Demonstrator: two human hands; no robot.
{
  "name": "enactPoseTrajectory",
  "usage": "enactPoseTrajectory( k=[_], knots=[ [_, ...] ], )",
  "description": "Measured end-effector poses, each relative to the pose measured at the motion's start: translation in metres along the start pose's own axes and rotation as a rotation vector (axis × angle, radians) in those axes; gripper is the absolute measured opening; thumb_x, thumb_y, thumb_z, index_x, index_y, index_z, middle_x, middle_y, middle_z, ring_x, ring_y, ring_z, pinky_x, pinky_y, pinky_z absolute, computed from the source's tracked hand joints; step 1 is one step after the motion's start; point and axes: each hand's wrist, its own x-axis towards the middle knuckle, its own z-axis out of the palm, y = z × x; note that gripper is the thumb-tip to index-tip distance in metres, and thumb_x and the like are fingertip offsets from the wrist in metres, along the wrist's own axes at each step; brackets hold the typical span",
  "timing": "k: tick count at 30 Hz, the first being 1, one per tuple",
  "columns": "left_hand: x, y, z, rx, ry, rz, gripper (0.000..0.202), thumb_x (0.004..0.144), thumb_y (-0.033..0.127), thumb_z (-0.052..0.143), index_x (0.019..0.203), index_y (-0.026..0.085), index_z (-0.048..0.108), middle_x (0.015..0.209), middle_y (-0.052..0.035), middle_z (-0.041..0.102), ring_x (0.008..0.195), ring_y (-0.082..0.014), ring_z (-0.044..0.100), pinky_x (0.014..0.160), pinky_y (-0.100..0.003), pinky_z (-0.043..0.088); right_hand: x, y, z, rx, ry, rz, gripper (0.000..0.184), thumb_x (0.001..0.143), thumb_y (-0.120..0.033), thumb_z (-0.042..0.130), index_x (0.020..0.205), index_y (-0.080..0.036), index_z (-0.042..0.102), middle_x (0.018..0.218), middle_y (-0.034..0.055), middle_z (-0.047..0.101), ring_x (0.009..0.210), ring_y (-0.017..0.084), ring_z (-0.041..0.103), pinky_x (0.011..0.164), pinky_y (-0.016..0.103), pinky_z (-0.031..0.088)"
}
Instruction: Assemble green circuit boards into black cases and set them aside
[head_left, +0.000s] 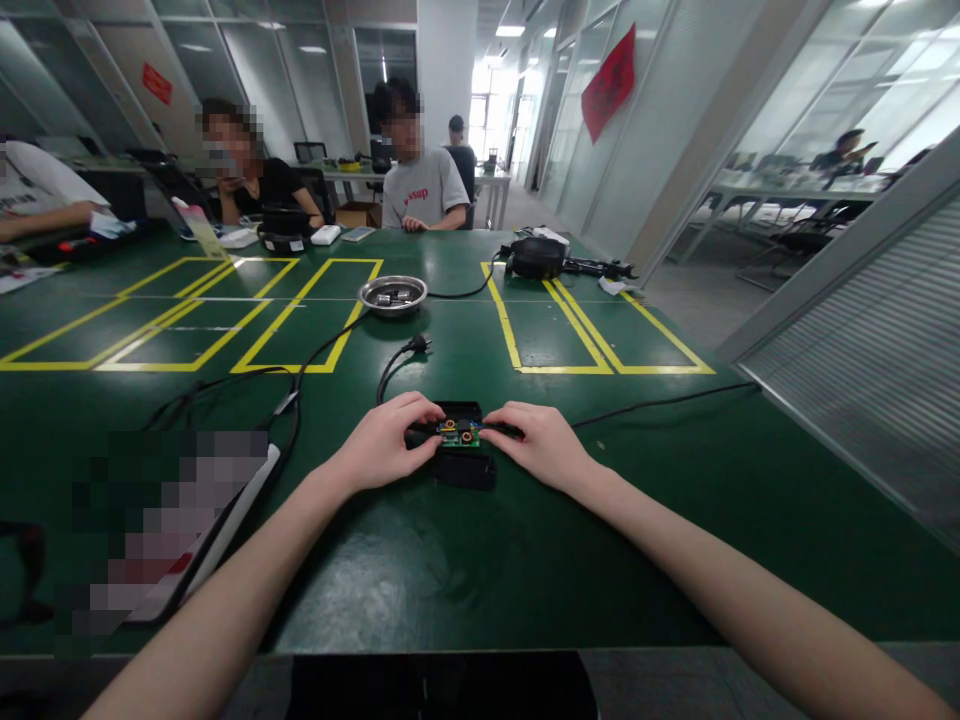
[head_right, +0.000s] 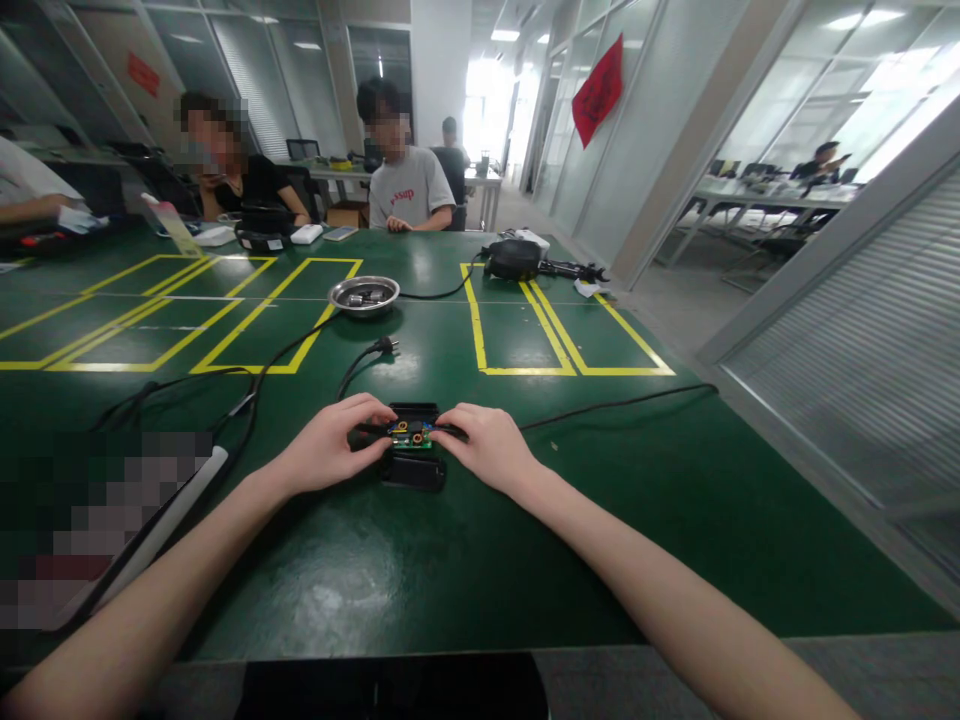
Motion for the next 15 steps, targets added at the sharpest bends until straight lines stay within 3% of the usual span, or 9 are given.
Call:
enactPoseTrajectory(
  k=[3,7,10,15],
  knots=[
    [0.000,0.001,-0.009,-0.051,-0.007,0.018,0.010,0.087,0.022,0.063,0.090,0.018,0.072,0.091,-0.0054,0.074,0.082,-0.0182,0.070,0.077,-0.030,0.059,-0.004,-0.004,-0.012,0.088,-0.016,-0.024,0.011,0.092,-0.029,0.070,0.089,-0.020,0.076,0.083,0.0046,0.074,0.072,0.017,0.068,0.065,0.027,0.050],
    [-0.003,0.006,-0.013,-0.118,-0.070,0.014,0.008,0.082,0.023,0.067,0.082,0.016,0.070,0.079,-0.0026,0.073,0.070,-0.0142,0.067,0.066,-0.024,0.054,-0.010,-0.010,-0.019,0.291,-0.176,-0.004,0.011,0.089,-0.026,0.068,0.087,-0.018,0.075,0.075,0.0022,0.072,0.062,0.014,0.063,0.056,0.023,0.047],
    [-0.005,0.007,-0.009,-0.137,-0.126,0.010,0.006,0.080,0.021,0.068,0.077,0.016,0.069,0.073,-0.0006,0.069,0.064,-0.0122,0.063,0.060,-0.021,0.049,-0.011,-0.009,-0.017,0.317,-0.256,0.028,0.010,0.087,-0.024,0.068,0.083,-0.018,0.074,0.069,0.0005,0.069,0.056,0.012,0.059,0.052,0.022,0.044],
    [-0.004,0.004,-0.004,-0.089,-0.122,-0.008,0.005,0.081,0.020,0.066,0.080,0.017,0.069,0.075,-0.0011,0.069,0.065,-0.0131,0.063,0.059,-0.021,0.048,-0.006,-0.003,-0.013,0.124,-0.146,-0.005,0.008,0.086,-0.022,0.069,0.085,-0.019,0.075,0.078,0.0039,0.074,0.066,0.016,0.066,0.061,0.026,0.048]
  ],
)
